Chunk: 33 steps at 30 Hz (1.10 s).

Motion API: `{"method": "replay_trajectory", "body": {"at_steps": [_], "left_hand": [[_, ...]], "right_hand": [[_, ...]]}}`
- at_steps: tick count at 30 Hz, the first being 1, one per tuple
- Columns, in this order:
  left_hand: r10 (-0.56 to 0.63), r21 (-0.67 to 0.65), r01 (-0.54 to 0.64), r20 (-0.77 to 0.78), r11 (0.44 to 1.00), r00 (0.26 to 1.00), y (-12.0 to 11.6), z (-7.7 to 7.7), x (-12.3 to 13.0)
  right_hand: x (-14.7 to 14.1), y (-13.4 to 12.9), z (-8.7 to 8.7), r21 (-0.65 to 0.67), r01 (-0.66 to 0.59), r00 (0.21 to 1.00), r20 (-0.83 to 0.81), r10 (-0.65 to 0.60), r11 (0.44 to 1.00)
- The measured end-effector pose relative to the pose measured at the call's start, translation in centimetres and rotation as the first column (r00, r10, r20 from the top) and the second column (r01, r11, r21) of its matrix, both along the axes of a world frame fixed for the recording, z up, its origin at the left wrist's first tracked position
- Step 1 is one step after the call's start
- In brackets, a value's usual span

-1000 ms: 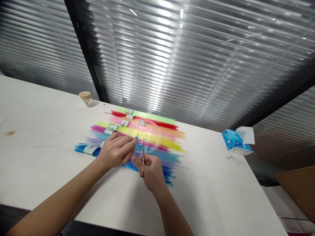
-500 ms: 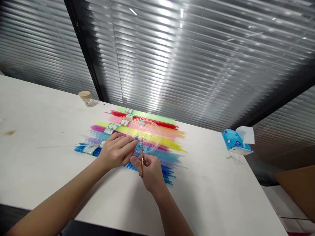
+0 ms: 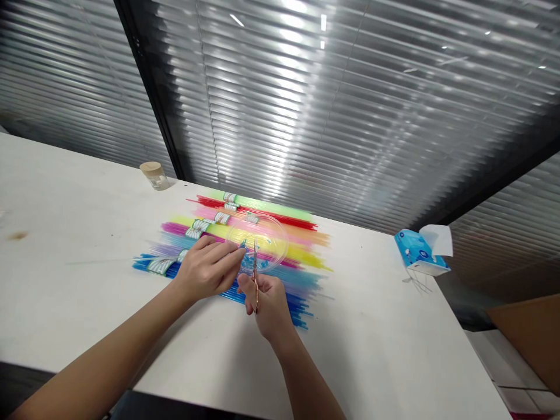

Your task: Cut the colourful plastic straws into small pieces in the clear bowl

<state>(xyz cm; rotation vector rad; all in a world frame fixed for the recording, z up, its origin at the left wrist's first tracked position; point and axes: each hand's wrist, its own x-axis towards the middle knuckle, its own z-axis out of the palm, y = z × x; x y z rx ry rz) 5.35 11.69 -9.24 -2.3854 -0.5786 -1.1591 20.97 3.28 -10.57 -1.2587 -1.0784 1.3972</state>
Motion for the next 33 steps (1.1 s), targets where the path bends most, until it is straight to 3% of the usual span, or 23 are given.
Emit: {"method": "replay_trajectory", "body": {"at_steps": [13,33], "left_hand": [[0.008,0.024,-0.009,0.041,1.000,0.999,-0.11,0.11,0.18],[0.006,0.024,-0.007,0.053,1.000,0.999,-0.14,0.05,0.10]], "right_hand": [[0.02,-0.08,0.07,-0.040,-0.033,0.997,-0.073,0.030,0.999],[-0.15,-0.13,0.25,-0.021,0.006,1.000,-0.023,-0.006,1.000]]}}
